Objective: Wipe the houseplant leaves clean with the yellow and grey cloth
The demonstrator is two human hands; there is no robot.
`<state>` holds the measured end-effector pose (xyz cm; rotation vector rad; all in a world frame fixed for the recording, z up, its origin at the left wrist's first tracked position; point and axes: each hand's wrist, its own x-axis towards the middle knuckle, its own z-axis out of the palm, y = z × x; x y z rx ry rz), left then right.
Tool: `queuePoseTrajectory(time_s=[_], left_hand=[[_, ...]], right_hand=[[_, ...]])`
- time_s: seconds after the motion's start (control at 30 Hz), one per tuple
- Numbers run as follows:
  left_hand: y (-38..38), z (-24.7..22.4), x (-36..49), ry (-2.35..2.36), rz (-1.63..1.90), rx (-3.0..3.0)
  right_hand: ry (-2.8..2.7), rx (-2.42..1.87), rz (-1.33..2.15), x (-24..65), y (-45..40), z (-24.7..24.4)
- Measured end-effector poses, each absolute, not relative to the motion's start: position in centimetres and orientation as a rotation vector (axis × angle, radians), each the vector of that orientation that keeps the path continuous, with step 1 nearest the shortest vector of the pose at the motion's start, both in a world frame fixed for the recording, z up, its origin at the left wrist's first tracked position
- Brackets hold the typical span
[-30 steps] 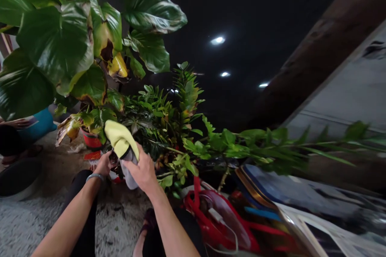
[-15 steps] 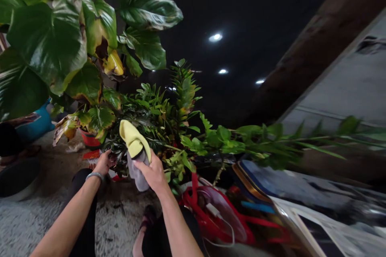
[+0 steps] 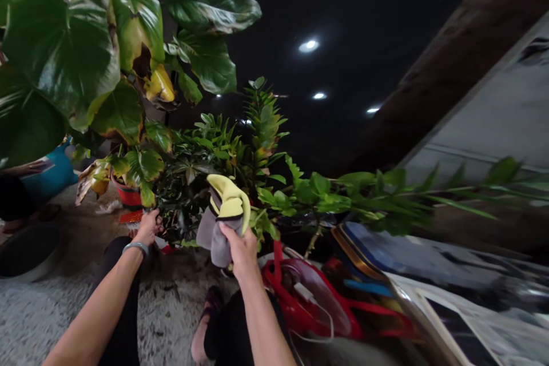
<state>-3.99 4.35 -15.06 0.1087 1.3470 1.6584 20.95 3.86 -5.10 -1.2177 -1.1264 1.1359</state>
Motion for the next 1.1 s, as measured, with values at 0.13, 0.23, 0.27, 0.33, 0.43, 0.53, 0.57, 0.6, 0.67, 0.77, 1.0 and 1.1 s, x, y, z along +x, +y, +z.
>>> queuePoseTrajectory(time_s=[0.13,0.23,0.27,0.33,0.43,0.53,0.57,0.6,0.67,0.77,1.0,1.1], left_hand=[[4.4,-15.0,-4.0,1.387,1.662,0.096],[4.5,-15.2,-4.1,1.415,1.678,0.068],[4.5,-15.2,-4.1,1.423,1.687,0.058],[4.4,-15.2,-4.2,1.429,1.711,0.049],[4.1,-14.9,-4.3,1.411,1.774,0.065],[3.8,-14.5,-4.5,1.35,1.911,0.128],[3.9,-14.4,-4.5,1.323,1.95,0.152],[3.9,-14.3,-4.6,1.299,1.969,0.17],[4.0,-14.3,-4.8,1.28,1.945,0.181],[4.1,-14.3,-5.1,1.264,1.885,0.211],[3.9,-14.3,-4.9,1.227,1.881,0.206],[4.2,-14.7,-5.1,1.265,1.873,0.146]], right_hand=[[-1.298,-1.314,1.328,20.1,2.0,-7.7],[-1.522,-1.208,1.514,19.5,-1.1,-7.6],[-1.563,-1.136,1.51,19.2,-1.7,-6.8],[-1.617,-0.997,1.421,18.5,-1.9,-4.8],[-1.667,-0.897,1.23,16.9,-0.3,-3.1],[-1.698,-1.02,1.159,15.8,0.8,-4.6],[-1.721,-1.081,1.187,15.8,0.7,-5.4],[-1.747,-1.13,1.235,15.9,0.4,-6.2],[-1.783,-1.133,1.346,16.4,-0.7,-6.6],[-1.746,-0.978,1.349,16.6,-1.7,-4.5],[-1.649,-1.069,1.104,14.6,1.4,-4.5],[-1.756,-1.134,1.311,15.4,0.0,-7.5]])
